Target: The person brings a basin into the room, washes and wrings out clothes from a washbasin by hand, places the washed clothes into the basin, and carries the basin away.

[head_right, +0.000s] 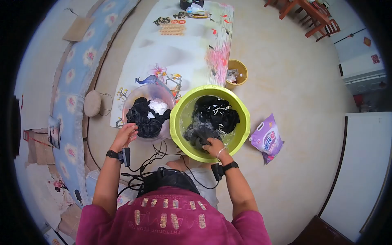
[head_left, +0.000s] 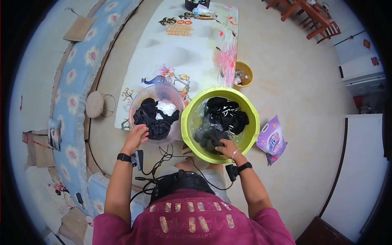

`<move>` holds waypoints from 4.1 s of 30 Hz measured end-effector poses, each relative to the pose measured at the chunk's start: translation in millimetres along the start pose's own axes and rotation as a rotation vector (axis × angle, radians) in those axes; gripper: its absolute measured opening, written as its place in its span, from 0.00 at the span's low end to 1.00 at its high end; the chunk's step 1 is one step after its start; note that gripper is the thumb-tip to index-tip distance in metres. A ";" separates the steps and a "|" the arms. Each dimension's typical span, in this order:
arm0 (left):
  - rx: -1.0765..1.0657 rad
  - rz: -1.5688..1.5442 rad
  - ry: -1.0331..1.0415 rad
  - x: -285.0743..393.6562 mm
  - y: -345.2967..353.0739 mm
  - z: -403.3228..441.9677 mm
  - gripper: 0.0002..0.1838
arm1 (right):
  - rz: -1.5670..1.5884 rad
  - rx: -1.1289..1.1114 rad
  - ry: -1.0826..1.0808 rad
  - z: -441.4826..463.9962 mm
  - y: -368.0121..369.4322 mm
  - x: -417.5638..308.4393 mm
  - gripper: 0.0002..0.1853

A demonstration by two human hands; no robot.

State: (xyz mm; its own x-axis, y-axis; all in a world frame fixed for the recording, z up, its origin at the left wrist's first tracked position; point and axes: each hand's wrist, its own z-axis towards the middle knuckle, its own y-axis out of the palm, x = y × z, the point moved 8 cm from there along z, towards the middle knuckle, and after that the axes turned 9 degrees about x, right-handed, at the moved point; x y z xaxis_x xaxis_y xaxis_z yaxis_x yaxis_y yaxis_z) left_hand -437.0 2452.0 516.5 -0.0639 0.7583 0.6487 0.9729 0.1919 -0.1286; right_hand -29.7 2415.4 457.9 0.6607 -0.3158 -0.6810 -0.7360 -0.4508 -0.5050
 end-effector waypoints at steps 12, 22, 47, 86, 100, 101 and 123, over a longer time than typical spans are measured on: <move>-0.227 0.204 0.142 33.9 96.7 4.3 0.16 | 0.518 0.400 -0.120 -103.9 -142.1 -170.6 0.06; -0.430 0.441 0.376 7.9 184.0 17.9 0.16 | 0.249 0.467 0.000 -51.3 -106.4 -52.3 0.08; -0.386 0.993 0.005 -161.3 297.0 42.4 0.55 | -0.582 -0.458 -0.055 93.8 43.5 113.8 0.24; -0.437 -0.411 0.064 7.4 288.4 -117.1 0.14 | 0.085 -0.150 -0.399 -30.8 -91.4 -83.3 0.41; -0.456 -0.303 0.265 52.5 287.3 -131.9 0.18 | -0.228 -0.139 -0.522 -39.8 -91.8 -57.8 0.29; -0.462 -0.234 0.265 52.8 287.3 -133.2 0.18 | -0.212 -0.146 -0.629 -41.6 -99.4 -65.1 0.30; -0.116 0.947 1.191 75.8 270.2 -136.6 0.12 | 0.125 0.262 -0.808 -76.9 -202.5 -197.3 0.13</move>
State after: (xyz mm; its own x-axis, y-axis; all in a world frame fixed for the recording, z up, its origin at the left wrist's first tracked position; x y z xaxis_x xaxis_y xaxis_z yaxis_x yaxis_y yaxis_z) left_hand -148.7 2476.2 633.4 0.7279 -0.3673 0.5790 0.5672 -0.1519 -0.8094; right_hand 0.3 2504.8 735.3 0.3376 0.3865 -0.8583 -0.8724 -0.2140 -0.4395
